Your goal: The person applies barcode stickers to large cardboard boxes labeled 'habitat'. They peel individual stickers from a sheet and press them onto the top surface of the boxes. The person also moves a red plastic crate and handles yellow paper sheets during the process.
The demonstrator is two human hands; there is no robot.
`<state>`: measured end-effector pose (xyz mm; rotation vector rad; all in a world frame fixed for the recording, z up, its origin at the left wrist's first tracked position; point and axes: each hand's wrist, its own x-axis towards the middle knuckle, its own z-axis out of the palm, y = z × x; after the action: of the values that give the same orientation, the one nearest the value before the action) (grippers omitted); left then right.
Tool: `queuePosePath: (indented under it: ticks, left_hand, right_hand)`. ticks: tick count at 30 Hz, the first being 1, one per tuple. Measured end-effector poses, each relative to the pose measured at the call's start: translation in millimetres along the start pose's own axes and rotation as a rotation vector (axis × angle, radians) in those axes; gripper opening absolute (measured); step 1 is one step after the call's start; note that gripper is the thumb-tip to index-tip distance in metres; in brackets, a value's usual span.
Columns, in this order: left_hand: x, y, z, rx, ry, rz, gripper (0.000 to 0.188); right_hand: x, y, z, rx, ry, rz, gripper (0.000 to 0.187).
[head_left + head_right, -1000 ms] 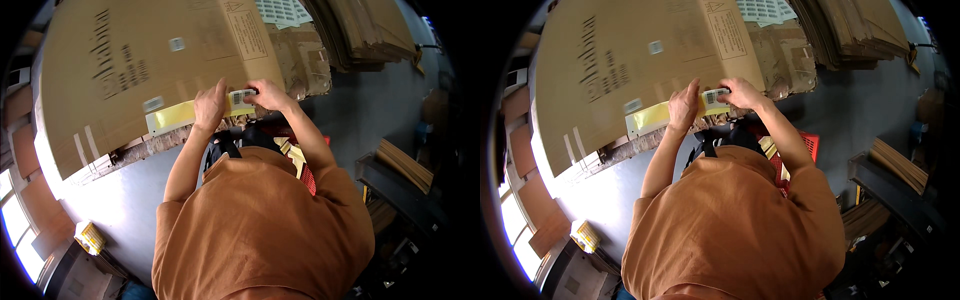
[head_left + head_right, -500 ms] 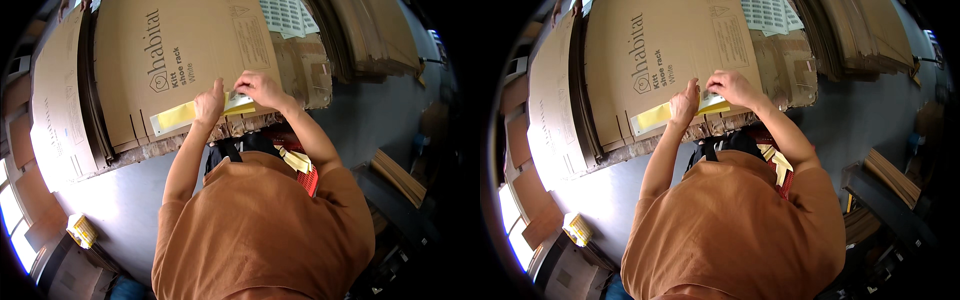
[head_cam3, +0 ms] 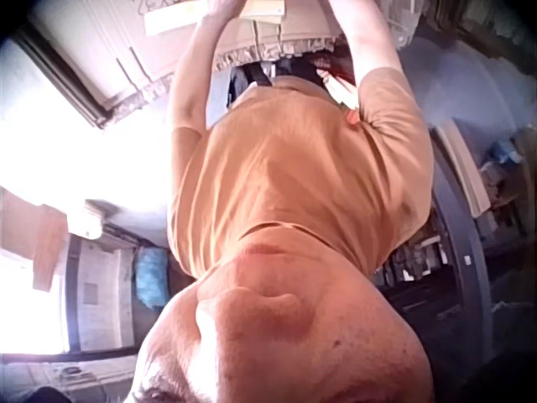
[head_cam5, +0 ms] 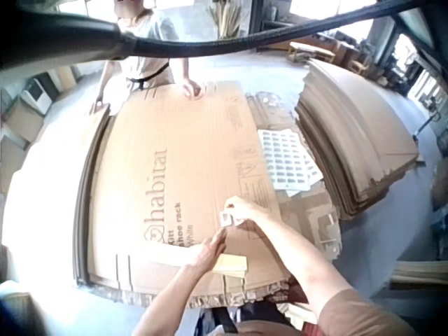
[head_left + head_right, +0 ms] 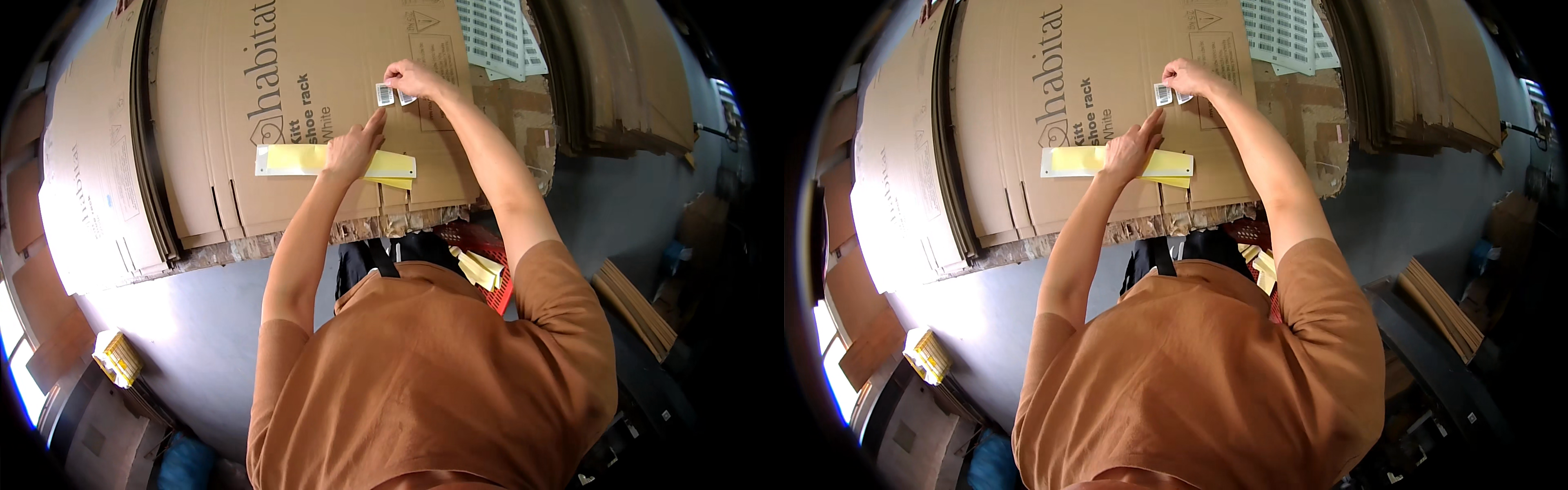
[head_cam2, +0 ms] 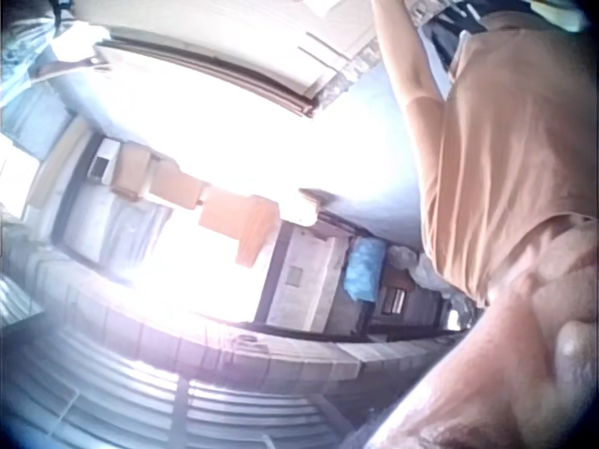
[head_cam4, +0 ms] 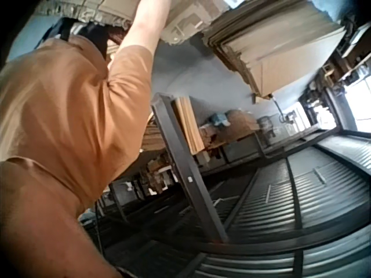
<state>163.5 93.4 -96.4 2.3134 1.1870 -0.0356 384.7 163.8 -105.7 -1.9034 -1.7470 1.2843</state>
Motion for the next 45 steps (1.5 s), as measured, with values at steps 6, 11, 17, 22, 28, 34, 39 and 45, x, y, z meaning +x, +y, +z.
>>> queuePosePath:
  ticks: [6,11,17,22,28,34,39,45]
  left_hand:
    - [19,12,-11,0.062,-0.186,-0.092,0.064]
    - [23,21,-8,0.146,-0.221,-0.142,0.068]
    - [17,22,-9,0.101,-0.234,-0.118,0.066]
    - [-59,-7,13,0.096,-0.081,0.018,0.055]
    - [-145,-48,24,0.179,0.124,0.186,0.042]
    - [-150,-57,32,0.038,0.351,0.319,0.011]
    - [-152,-50,25,0.080,0.375,0.283,0.015]
    - [-145,-56,26,0.136,0.422,0.330,0.046]
  right_hand:
    - [-1,4,5,-0.002,0.030,0.028,0.020]
    - [-8,-6,10,-0.094,0.094,0.054,0.021]
    - [-24,-38,10,-0.433,0.429,0.201,0.053]
    - [-79,-39,31,0.560,0.576,0.046,0.056]
    - [-157,-65,135,1.181,0.467,0.285,0.045]
    - [-145,-81,187,1.331,0.607,0.321,0.037]
    - [-138,-86,206,1.279,0.678,0.351,0.036]
    - [-127,-86,213,1.127,0.688,0.354,0.029]
